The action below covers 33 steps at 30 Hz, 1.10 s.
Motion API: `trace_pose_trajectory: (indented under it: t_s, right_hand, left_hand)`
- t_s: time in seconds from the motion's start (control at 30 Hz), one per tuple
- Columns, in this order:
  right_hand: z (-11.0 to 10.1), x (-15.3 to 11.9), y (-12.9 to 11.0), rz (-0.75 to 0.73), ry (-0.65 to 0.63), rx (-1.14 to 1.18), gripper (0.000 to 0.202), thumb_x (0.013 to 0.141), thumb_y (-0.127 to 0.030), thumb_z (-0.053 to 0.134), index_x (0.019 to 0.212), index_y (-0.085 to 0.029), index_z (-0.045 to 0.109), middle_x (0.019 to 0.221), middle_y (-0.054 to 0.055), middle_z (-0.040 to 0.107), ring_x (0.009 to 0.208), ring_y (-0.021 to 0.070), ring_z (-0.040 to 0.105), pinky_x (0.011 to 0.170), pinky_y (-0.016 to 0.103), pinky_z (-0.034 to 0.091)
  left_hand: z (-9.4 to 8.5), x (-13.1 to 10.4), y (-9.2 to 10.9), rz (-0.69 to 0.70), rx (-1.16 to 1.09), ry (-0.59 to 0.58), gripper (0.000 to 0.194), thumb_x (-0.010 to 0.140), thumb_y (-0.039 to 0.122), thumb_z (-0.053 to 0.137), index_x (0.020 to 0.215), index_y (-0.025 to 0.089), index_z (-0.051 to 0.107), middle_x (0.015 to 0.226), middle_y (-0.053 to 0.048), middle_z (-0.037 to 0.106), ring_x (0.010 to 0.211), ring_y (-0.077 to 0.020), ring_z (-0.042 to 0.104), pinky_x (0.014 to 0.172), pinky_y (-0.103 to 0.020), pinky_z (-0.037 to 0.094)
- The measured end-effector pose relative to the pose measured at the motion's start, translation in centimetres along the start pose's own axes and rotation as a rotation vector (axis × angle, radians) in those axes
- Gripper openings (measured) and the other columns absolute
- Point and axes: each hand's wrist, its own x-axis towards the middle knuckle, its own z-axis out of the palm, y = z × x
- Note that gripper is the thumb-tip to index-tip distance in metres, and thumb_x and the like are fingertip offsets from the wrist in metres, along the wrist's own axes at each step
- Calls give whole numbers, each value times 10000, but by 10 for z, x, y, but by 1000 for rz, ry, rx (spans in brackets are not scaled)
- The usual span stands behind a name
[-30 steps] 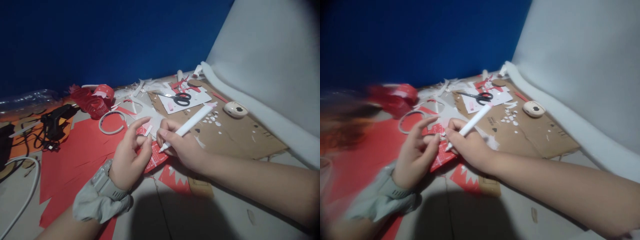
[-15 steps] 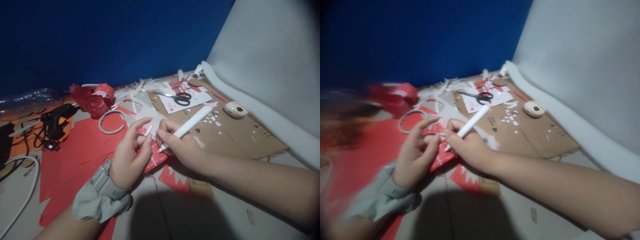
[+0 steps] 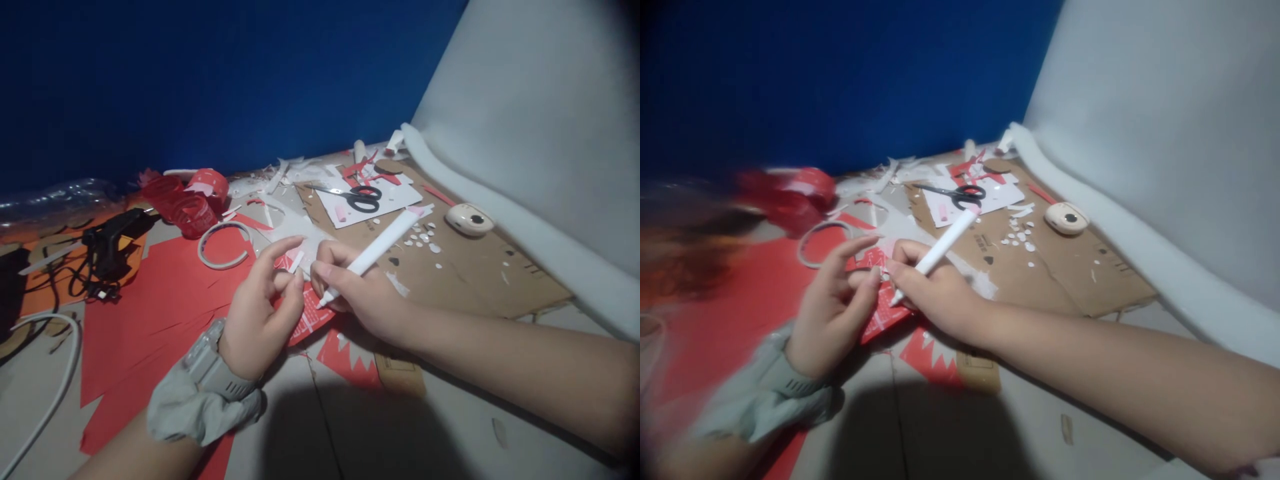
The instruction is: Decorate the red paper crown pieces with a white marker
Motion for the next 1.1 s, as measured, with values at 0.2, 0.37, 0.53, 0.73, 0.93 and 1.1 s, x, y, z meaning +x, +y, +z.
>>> trace_pose_trajectory:
  t_s: [0.2, 0.37, 0.53, 0.73, 0.93, 1.1]
  right_hand:
    - [1, -3, 0, -10, 33, -18, 306, 933, -289, 548, 662, -202, 435, 543, -69, 442, 462, 85, 325, 464, 244, 244]
    - [1, -5, 0, -38, 51, -59, 303, 935, -275, 535, 660, -209, 429, 542, -65, 452, 464, 94, 340, 466, 254, 244]
    - [2, -2, 0, -32, 47, -66, 303, 947, -261, 520, 662, -201, 434, 534, -75, 441, 461, 81, 326, 471, 243, 254]
    - [1, -2, 1, -32, 48, -85, 292, 934, -270, 541, 667, -204, 443, 545, -71, 440, 458, 85, 325, 462, 248, 236]
    - [-1, -2, 2, -32, 54, -143, 290, 940, -272, 533, 669, -203, 456, 542, -69, 415, 472, 92, 331, 468, 254, 230]
    - [-1, -2, 2, -38, 41, -162, 296, 951, -280, 521, 673, -204, 456, 548, -68, 418, 480, 94, 335, 475, 257, 233]
  left_hand:
    - [0, 0, 0, -4, 1, 21, 349, 964, 192, 481, 1308, 247, 477, 526, 90, 393, 437, -92, 350, 461, -215, 287]
    - [0, 0, 0, 26, 36, 39, 344, 960, 187, 492, 1295, 263, 492, 516, 93, 371, 434, -85, 334, 458, -213, 281]
    - [-1, -1, -1, 11, 10, 6, 361, 954, 148, 473, 1299, 254, 482, 532, 95, 374, 446, -84, 337, 466, -208, 288]
    - [-1, 0, -1, -5, -2, 26, 369, 936, 170, 513, 1296, 251, 503, 521, 92, 386, 443, -94, 342, 467, -220, 280]
    - [0, 0, -1, -9, -8, 3, 375, 948, 155, 484, 1309, 257, 476, 534, 95, 381, 448, -86, 340, 471, -209, 284]
    - [0, 0, -1, 20, 26, 16, 347, 959, 170, 478, 1297, 252, 483, 523, 94, 366, 446, -87, 338, 469, -216, 281]
